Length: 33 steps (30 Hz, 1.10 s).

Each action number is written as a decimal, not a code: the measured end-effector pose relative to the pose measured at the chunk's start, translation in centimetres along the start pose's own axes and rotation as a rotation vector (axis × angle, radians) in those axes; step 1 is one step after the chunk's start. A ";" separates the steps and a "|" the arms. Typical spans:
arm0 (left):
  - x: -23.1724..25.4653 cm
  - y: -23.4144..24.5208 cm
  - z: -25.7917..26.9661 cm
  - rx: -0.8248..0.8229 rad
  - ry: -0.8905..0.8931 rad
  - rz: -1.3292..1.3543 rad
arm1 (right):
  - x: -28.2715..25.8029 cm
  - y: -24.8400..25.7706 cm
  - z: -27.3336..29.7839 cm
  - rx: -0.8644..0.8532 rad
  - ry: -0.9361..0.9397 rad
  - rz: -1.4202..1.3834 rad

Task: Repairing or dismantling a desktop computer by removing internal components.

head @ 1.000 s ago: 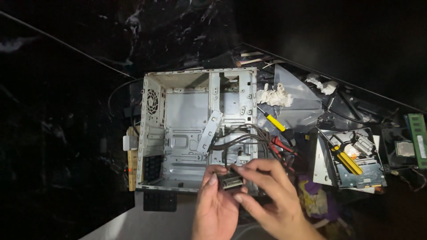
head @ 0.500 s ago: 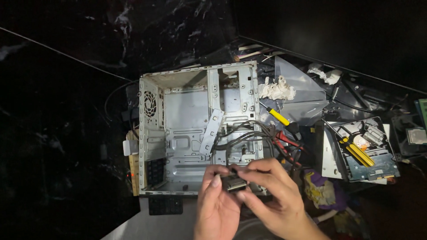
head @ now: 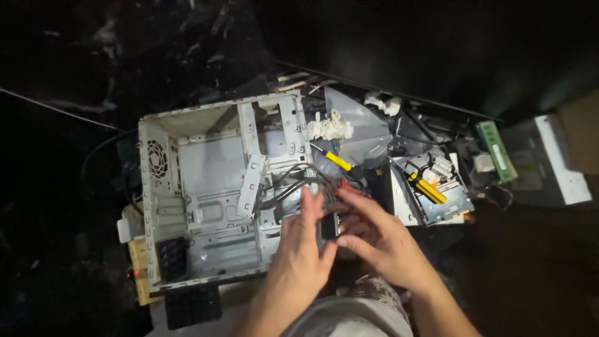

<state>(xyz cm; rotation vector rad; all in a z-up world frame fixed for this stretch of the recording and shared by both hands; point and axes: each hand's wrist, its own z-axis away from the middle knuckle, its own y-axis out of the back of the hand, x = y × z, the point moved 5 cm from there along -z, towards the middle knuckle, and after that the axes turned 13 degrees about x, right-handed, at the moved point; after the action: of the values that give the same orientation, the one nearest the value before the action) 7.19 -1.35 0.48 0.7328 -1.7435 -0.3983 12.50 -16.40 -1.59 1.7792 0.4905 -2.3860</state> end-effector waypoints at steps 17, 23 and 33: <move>-3.6 -1.0 -6.0 0.454 0.900 1.574 | -6.3 -2.5 -0.8 0.157 0.736 0.177; -4.1 -2.8 -5.4 0.499 0.896 1.591 | -3.9 -1.6 -2.7 0.058 0.592 0.204; -3.2 -2.7 -4.8 0.649 1.005 1.646 | -4.8 0.2 -3.0 0.206 0.908 0.425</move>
<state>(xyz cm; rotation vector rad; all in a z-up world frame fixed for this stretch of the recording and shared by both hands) 13.01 -0.79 -2.11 -0.2770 -0.9389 1.4459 16.71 -16.09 2.18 2.6682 -0.0855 -1.2982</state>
